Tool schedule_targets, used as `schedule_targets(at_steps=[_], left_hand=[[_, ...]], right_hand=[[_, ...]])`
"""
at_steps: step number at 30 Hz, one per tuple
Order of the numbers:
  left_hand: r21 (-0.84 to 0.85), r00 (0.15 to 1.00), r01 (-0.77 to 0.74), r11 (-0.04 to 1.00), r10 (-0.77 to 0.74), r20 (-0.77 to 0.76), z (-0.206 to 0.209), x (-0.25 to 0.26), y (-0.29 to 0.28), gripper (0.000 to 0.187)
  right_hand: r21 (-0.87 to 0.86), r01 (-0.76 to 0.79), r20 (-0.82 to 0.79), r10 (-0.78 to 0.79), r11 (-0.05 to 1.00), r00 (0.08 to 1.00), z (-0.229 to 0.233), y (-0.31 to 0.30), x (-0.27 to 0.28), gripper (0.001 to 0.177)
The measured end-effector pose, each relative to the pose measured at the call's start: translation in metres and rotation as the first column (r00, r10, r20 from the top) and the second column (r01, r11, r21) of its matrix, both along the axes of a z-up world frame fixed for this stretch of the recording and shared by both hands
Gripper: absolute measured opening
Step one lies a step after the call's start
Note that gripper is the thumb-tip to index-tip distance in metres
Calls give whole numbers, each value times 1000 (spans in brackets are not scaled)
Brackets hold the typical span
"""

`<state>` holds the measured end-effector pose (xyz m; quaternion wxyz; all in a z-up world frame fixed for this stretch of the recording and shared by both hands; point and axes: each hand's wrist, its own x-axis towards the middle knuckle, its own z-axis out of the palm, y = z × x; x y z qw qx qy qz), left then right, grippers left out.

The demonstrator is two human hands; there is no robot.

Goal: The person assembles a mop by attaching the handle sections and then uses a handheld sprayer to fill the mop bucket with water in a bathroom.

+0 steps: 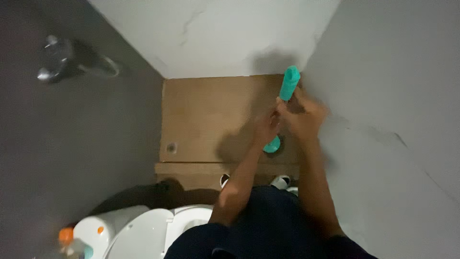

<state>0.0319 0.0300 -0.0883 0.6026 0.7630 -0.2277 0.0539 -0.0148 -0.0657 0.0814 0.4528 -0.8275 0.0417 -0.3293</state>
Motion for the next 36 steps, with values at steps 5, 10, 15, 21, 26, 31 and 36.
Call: schedule_targets(at_steps=[5,10,15,21,26,31,36], left_hand=[[-137,987,-116,984,129,93,11,1,76,46],[9,962,-213,977,211,-172,31,1,150,65],[33,893,-430,902,430,-130,19,2,208,38],[91,798,-593,800,599,-66,-4,5,262,39],[104,775,-592,799,600,-197,-5,4,265,41],[71,842,-537,841,530,96,2,1,234,38],[89,909,-398,913,405,-94,11,2,183,38]], right_hand=[[1,-149,68,149,989,987,2,67,15,41],[21,-230,39,229,973,973,2,125,36,37],[113,-404,-18,408,908,913,-3,181,43,15],[9,-515,112,510,857,853,-36,232,64,17],[63,-519,70,515,852,854,-46,226,61,17],[120,-377,-48,385,918,922,-40,194,55,21],[197,-402,115,386,894,915,-30,136,36,17]])
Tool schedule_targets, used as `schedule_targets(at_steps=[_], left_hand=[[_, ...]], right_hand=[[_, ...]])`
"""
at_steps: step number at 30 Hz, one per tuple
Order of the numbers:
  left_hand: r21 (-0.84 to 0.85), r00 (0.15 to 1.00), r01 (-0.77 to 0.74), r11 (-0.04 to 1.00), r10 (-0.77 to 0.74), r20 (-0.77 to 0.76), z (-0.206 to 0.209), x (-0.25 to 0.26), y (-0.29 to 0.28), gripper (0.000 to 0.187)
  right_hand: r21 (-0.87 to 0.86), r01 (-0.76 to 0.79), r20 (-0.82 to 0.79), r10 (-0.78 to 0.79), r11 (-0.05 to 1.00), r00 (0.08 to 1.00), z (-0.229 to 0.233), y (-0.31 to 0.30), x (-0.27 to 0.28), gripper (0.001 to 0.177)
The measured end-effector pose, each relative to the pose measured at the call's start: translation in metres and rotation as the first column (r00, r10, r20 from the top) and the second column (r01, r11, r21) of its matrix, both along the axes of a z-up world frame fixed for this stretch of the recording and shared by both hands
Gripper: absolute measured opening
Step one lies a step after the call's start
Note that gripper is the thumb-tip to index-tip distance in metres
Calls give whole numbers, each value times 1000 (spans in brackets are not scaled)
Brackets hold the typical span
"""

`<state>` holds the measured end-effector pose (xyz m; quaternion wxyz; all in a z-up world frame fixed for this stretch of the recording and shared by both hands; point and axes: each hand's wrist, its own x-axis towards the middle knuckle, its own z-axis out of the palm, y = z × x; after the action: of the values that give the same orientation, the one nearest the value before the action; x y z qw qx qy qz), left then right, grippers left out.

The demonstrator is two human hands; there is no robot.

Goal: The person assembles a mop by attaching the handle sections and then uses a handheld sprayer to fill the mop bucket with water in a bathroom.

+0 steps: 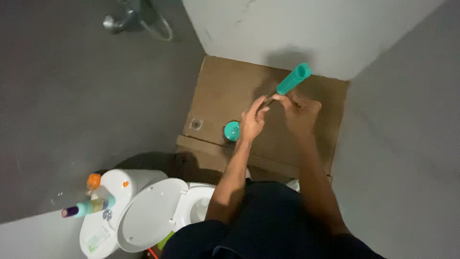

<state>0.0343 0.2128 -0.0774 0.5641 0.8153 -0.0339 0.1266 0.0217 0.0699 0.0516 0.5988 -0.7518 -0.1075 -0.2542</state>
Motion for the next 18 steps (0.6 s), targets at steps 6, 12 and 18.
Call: schedule_targets(at_steps=[6,12,18], left_hand=[[-104,956,278,955,-266,120,4,-3,-74,48],[-165,861,494,854,-455,226,7,-3,-168,51],[-91,802,594,799,-582,134,-3,-11,-254,50]], right_hand=[[-103,225,-4,-227,969,974,11,-70,-14,23],[-250,378,154,-349,891,925,26,-151,-38,32],[-81,448,38,-446,890,894,22,-208,-66,29]])
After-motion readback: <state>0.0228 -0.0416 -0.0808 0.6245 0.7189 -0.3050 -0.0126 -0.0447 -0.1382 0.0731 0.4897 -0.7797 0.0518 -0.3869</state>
